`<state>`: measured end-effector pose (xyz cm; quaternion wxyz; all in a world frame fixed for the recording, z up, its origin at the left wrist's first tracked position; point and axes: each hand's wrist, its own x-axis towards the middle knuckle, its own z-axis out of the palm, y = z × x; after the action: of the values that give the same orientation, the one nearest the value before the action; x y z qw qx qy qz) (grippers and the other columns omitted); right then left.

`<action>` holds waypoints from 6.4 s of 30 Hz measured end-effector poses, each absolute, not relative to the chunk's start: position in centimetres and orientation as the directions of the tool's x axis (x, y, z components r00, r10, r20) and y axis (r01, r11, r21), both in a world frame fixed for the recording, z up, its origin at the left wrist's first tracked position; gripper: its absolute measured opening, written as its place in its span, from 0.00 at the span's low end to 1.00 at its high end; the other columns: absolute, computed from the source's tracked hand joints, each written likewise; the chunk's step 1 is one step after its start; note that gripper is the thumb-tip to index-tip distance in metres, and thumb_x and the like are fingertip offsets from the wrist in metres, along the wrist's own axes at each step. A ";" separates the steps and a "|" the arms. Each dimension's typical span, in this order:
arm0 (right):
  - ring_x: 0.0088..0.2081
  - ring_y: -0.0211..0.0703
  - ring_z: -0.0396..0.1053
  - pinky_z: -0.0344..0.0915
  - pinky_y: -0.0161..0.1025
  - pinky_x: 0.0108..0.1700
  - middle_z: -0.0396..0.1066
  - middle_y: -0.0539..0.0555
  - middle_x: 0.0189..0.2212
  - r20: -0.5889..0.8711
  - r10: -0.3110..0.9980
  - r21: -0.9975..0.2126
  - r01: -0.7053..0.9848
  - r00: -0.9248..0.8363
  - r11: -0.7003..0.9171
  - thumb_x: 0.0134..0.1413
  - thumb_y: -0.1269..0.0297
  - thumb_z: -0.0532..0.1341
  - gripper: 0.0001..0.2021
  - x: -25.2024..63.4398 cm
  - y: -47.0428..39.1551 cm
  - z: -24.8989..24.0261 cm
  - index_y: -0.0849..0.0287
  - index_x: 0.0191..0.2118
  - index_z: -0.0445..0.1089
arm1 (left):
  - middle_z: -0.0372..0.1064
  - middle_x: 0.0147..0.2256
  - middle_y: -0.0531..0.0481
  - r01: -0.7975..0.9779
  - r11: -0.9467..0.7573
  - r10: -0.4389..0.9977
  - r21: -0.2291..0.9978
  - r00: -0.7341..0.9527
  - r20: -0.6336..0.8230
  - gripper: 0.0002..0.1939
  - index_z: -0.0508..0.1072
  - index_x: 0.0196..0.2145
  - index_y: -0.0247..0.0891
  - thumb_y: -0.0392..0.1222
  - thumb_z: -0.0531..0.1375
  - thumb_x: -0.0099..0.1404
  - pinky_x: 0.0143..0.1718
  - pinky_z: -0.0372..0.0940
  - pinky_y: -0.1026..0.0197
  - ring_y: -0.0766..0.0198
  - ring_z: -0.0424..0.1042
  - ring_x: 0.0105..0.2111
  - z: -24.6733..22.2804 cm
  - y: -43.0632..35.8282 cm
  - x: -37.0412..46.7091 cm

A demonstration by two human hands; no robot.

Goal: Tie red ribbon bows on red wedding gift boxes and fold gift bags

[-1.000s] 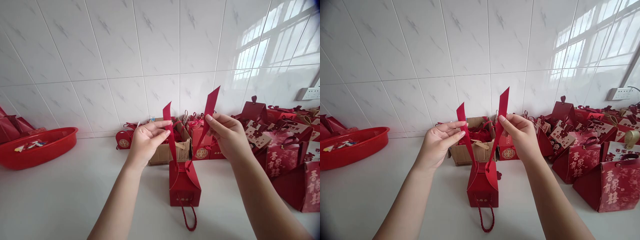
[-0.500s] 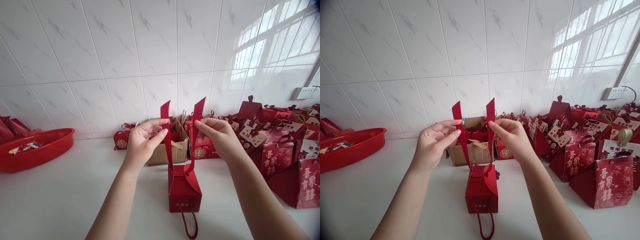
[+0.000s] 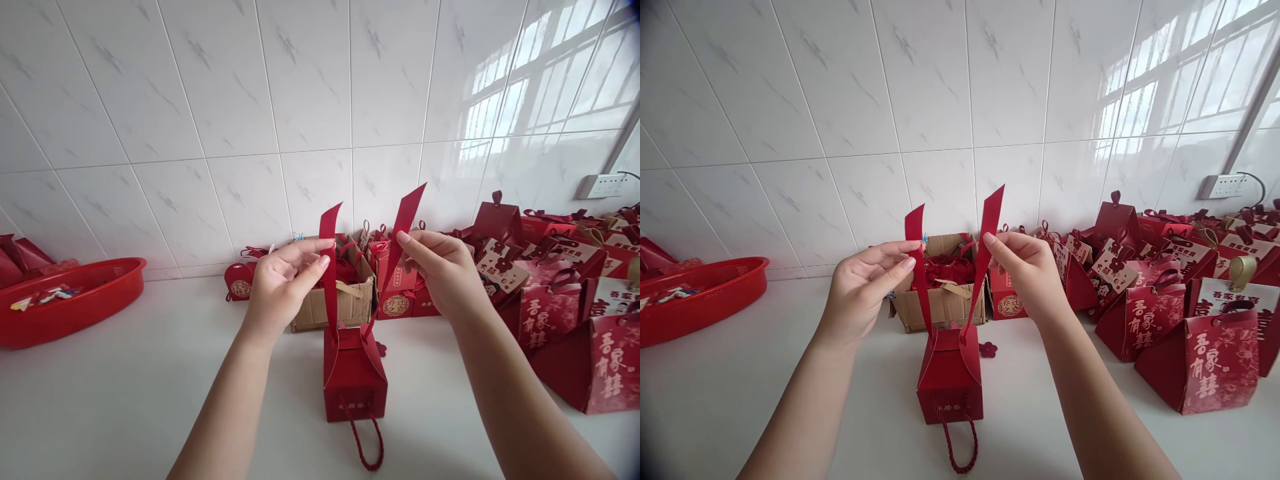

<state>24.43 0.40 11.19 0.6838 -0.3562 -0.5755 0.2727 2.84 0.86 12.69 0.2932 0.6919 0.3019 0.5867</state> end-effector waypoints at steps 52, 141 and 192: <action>0.25 0.34 0.57 0.54 0.34 0.27 0.62 0.49 0.21 0.632 0.764 -0.775 0.094 0.128 0.625 0.54 0.52 0.62 0.15 23.2 0.1 11.1 0.58 0.24 0.72 | 0.76 0.32 0.52 0.069 -0.679 0.734 0.731 0.068 0.676 0.09 0.78 0.38 0.42 0.37 0.65 0.58 0.35 0.66 0.67 0.67 0.71 0.33 12.7 0.7 3.0; 0.30 0.37 0.67 0.64 0.35 0.34 0.72 0.51 0.26 0.599 0.774 -0.778 -0.079 0.205 0.624 0.52 0.57 0.64 0.09 23.5 0.5 10.9 0.56 0.29 0.76 | 0.76 0.33 0.50 0.137 -0.723 0.687 0.677 0.048 0.725 0.11 0.78 0.41 0.41 0.38 0.64 0.59 0.34 0.65 0.67 0.68 0.70 0.31 12.6 0.7 3.2; 0.26 0.33 0.69 0.64 0.30 0.29 0.71 0.49 0.23 0.421 0.891 -0.879 -0.318 -0.170 0.355 0.52 0.56 0.65 0.13 20.9 0.3 10.2 0.60 0.25 0.70 | 0.71 0.27 0.53 0.066 -0.613 0.787 0.788 0.138 0.601 0.08 0.70 0.32 0.37 0.41 0.64 0.58 0.31 0.67 0.65 0.66 0.72 0.28 11.9 0.0 5.8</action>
<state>20.93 0.29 10.21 0.5932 -0.2512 -0.5704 0.5095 5.83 0.02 11.93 0.3117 0.6867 0.3106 0.5786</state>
